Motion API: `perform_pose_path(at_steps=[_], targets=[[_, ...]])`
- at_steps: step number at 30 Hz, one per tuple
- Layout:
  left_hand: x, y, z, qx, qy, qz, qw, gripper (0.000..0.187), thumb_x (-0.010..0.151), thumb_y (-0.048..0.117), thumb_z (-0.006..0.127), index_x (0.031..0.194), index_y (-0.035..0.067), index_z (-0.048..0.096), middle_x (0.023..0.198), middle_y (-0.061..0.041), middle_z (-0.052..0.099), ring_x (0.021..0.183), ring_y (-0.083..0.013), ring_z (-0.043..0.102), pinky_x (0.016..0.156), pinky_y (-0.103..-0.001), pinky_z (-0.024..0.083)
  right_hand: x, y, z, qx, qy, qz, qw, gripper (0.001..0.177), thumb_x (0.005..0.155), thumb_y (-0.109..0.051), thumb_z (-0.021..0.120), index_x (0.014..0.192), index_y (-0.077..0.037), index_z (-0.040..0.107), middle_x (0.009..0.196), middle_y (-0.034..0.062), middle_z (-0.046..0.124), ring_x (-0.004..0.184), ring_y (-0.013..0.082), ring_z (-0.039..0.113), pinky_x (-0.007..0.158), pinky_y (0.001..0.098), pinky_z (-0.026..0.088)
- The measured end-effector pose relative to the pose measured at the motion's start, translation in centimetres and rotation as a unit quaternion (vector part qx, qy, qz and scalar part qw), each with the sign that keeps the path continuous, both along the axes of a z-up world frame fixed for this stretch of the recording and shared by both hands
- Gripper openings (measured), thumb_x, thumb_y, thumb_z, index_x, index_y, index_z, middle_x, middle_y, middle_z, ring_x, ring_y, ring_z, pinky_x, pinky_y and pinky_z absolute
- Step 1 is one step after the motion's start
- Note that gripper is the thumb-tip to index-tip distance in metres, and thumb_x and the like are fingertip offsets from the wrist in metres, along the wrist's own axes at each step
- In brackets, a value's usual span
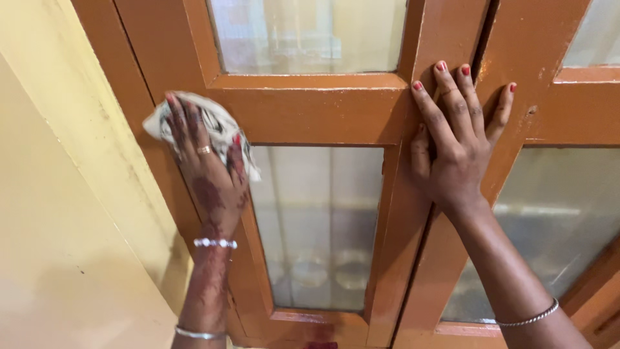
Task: The person sprays a pink cleaning solution onto the glass panes of a wooden door and wipes them with a cloth. They systematically clean each pane and the wooden frame, moving from top to bottom.
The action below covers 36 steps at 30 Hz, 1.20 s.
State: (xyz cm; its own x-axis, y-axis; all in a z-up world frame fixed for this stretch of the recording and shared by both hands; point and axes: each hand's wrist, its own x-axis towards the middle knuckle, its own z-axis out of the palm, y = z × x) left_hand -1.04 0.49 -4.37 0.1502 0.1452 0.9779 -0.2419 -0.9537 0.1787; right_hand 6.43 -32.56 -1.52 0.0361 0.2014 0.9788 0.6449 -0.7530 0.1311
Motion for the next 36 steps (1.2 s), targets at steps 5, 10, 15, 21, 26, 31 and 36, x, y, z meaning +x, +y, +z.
perform_pose_path(at_steps=[5,10,15,21,26,31,36], targets=[[-0.6,0.0,-3.4,-0.014,0.015,-0.006,1.0,0.072,0.106,0.023,0.059,0.165,0.003,0.023,0.174,-0.022,0.014,0.162,-0.044,0.018,0.133,-0.055,0.016,-0.1,0.0,-0.1,-0.004,0.001,-0.007,1.0,0.057,0.095,-0.008,0.056,0.151,-0.014,0.064,0.165,0.0129,0.05,0.158,0.0327,0.039,0.127,0.0674,0.001],[-0.1,0.8,-2.1,0.017,-0.034,-0.032,0.999,0.063,0.11,0.024,0.057,0.164,0.004,0.032,0.175,-0.021,0.021,0.165,-0.0412,0.023,0.138,-0.054,0.017,0.0,0.0,-0.1,-0.005,-0.006,-0.006,1.0,0.058,0.094,-0.009,0.056,0.151,-0.013,0.065,0.164,0.0135,0.051,0.158,0.0329,0.04,0.127,0.0672,0.001],[1.1,1.7,1.8,0.041,-0.049,-0.04,0.997,0.061,0.112,0.024,0.058,0.165,0.005,0.034,0.176,-0.018,0.023,0.162,-0.0374,0.024,0.135,-0.05,0.017,0.1,0.0,-0.2,0.001,-0.009,-0.002,1.0,0.056,0.096,-0.008,0.055,0.15,-0.013,0.065,0.164,0.0134,0.052,0.158,0.0331,0.041,0.128,0.0667,0.002],[0.4,1.3,-0.5,0.023,-0.019,-0.037,0.999,0.068,0.107,0.02,0.059,0.165,0.002,0.029,0.175,-0.021,0.02,0.165,-0.0416,0.02,0.137,-0.056,0.015,0.4,-0.1,-0.3,0.0,-0.007,0.002,1.0,0.055,0.097,-0.009,0.055,0.151,-0.013,0.065,0.164,0.0136,0.052,0.158,0.0338,0.041,0.128,0.067,0.002],[-0.3,0.7,-4.3,0.007,0.002,-0.025,1.0,0.073,0.101,0.023,0.06,0.162,0.0,0.029,0.173,-0.022,0.019,0.161,-0.0444,0.021,0.133,-0.056,0.016,0.6,-0.2,-0.3,-0.001,-0.01,-0.001,1.0,0.056,0.096,-0.009,0.054,0.151,-0.013,0.066,0.164,0.014,0.053,0.158,0.0341,0.041,0.127,0.0669,0.0],[-0.2,0.5,-4.6,0.007,0.0,-0.032,0.999,0.07,0.106,0.025,0.059,0.164,0.001,0.028,0.174,-0.022,0.019,0.163,-0.0443,0.02,0.135,-0.056,0.015,0.0,0.3,-0.4,-0.02,0.04,-0.043,0.998,0.059,0.102,-0.013,0.051,0.16,-0.013,0.054,0.171,0.0129,0.04,0.162,0.0314,0.028,0.126,0.0672,-0.002],[0.3,-0.9,-2.5,-0.005,-0.025,-0.041,0.999,0.07,0.105,0.029,0.058,0.164,0.004,0.029,0.174,-0.021,0.019,0.163,-0.0425,0.021,0.135,-0.056,0.013,-1.2,1.5,-0.7,-0.041,0.125,-0.09,0.987,0.064,0.108,-0.024,0.046,0.169,-0.008,0.031,0.177,0.0133,0.018,0.164,0.0283,0.008,0.124,0.0693,-0.007]])
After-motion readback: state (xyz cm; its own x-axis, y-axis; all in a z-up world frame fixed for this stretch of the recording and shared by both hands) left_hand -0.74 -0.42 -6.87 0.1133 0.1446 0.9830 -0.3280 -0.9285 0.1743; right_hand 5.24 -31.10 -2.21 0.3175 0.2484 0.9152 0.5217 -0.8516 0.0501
